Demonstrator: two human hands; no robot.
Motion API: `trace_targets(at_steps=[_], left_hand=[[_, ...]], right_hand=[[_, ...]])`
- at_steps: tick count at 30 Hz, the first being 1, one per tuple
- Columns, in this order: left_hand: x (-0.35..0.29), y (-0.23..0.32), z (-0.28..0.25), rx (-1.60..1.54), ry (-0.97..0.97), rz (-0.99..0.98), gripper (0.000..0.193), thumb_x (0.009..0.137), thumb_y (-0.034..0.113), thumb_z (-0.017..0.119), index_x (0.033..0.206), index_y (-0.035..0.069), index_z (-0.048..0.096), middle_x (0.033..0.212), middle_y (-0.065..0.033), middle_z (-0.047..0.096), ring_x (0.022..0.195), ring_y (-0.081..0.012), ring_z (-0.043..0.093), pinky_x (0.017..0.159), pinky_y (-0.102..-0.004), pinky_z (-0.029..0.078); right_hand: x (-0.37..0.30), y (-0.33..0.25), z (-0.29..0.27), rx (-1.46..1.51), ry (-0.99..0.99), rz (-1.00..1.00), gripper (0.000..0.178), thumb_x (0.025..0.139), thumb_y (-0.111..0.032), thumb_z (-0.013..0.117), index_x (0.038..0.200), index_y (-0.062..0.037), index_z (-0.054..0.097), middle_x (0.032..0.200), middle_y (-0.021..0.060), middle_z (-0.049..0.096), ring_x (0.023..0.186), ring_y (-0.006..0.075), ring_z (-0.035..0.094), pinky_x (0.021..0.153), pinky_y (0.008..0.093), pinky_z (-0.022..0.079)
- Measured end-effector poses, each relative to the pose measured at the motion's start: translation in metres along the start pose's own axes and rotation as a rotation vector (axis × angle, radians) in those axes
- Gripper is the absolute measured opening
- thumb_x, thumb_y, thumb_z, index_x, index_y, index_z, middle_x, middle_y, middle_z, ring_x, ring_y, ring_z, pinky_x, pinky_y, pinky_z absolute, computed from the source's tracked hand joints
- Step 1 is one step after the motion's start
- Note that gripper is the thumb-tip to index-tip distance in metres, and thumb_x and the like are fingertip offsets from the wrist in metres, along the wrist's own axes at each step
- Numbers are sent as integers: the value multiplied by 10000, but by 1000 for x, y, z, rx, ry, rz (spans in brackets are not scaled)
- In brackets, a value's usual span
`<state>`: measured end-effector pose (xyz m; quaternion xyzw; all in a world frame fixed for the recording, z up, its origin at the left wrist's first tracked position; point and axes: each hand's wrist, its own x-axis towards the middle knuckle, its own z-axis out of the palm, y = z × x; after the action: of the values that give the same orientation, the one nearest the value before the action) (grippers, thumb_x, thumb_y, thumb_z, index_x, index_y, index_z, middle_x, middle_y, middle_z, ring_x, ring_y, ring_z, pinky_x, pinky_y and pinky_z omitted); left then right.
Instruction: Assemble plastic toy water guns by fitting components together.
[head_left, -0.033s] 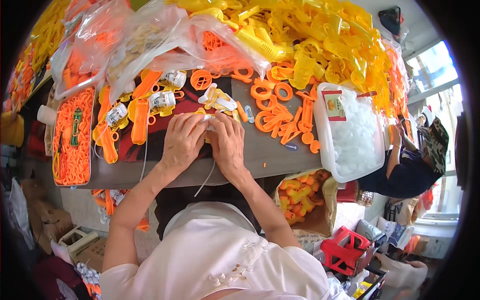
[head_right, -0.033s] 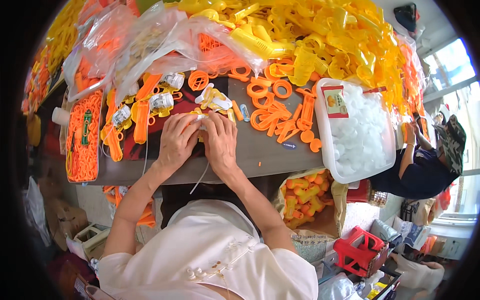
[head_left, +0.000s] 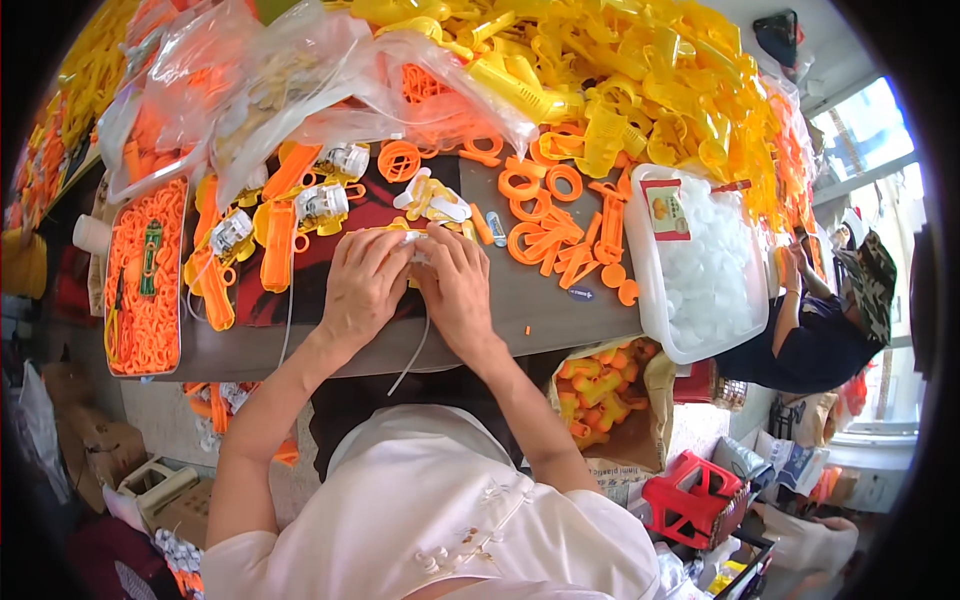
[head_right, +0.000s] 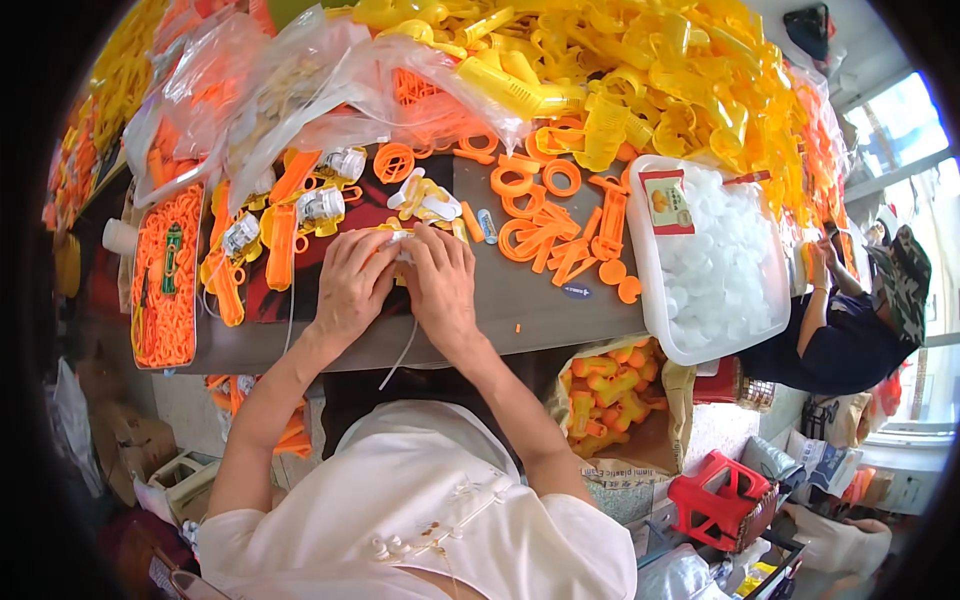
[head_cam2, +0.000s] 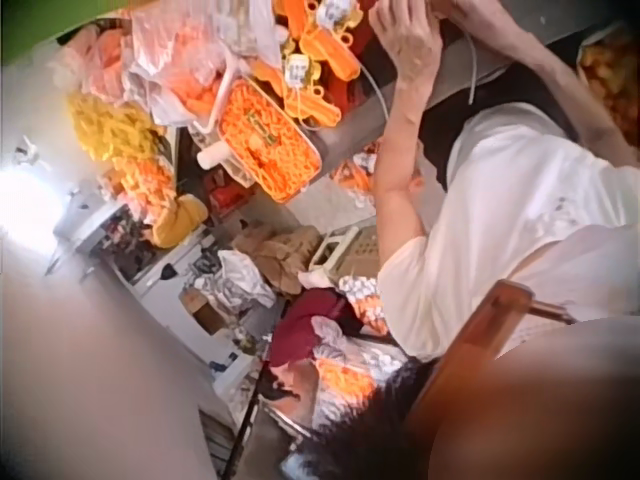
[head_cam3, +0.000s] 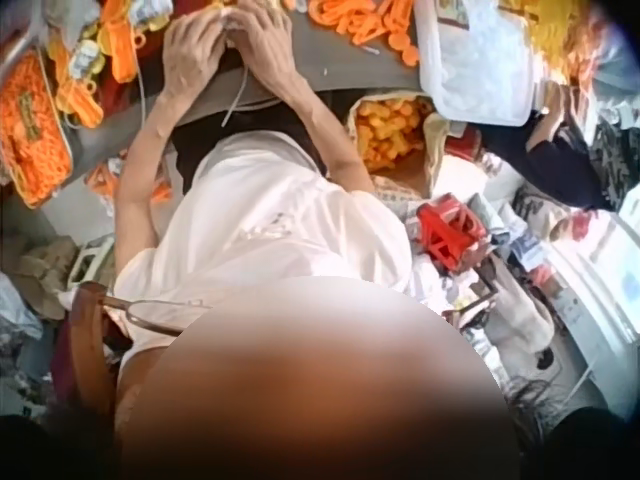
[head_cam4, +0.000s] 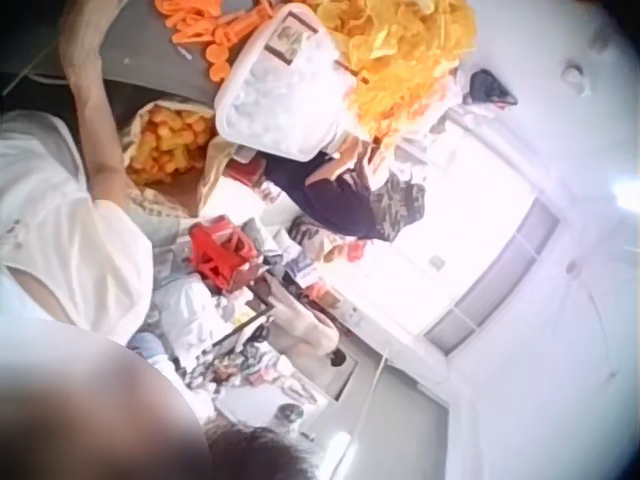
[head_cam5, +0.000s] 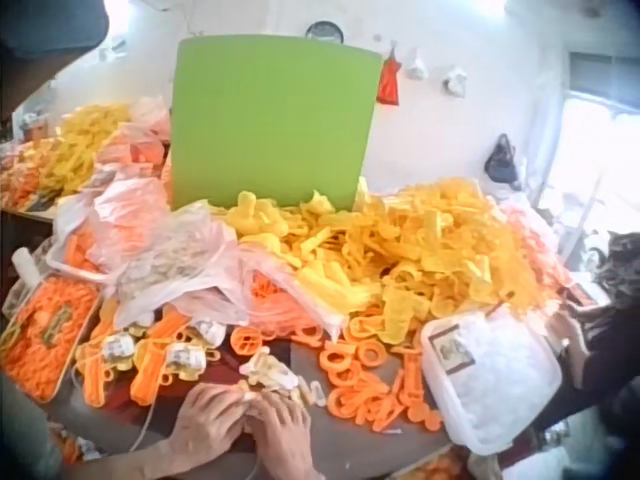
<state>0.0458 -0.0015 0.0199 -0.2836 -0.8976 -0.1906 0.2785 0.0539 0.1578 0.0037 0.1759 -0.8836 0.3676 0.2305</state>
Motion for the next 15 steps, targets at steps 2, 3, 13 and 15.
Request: trace_targets(at_steps=[2, 3, 13, 15], left_hand=[[-3, -1, -1, -24, 6, 4, 308, 800, 81, 713, 1098, 48, 645, 1159, -60, 598, 1112, -244, 559, 1009, -431, 417], [-2, -2, 0, -45, 15, 4, 304, 802, 81, 712, 1096, 46, 643, 1158, -65, 597, 1111, -248, 558, 999, -433, 422], [-1, 1, 1, -55, 23, -16, 296, 814, 65, 705, 1102, 47, 637, 1162, -70, 595, 1120, -250, 554, 1010, -437, 421], [1, 3, 0, -69, 11, -19, 294, 816, 67, 706, 1102, 49, 639, 1165, -69, 597, 1121, -249, 554, 1013, -432, 422]], right_hand=[[8, 10, -27, 111, 40, 37, 282, 849, 1, 662, 1118, -65, 610, 1220, 138, 616, 1118, 315, 579, 947, 393, 447], [13, 21, -41, 143, 120, 100, 233, 863, 13, 647, 1084, -58, 623, 1183, 141, 631, 1069, 313, 606, 912, 371, 470], [27, 112, -110, -172, -66, 173, 163, 900, -64, 646, 1046, 7, 632, 971, 125, 621, 883, 258, 601, 734, 350, 490], [25, 112, -109, -160, -82, 144, 151, 898, -69, 648, 1027, 9, 639, 953, 127, 620, 874, 266, 594, 734, 353, 484]])
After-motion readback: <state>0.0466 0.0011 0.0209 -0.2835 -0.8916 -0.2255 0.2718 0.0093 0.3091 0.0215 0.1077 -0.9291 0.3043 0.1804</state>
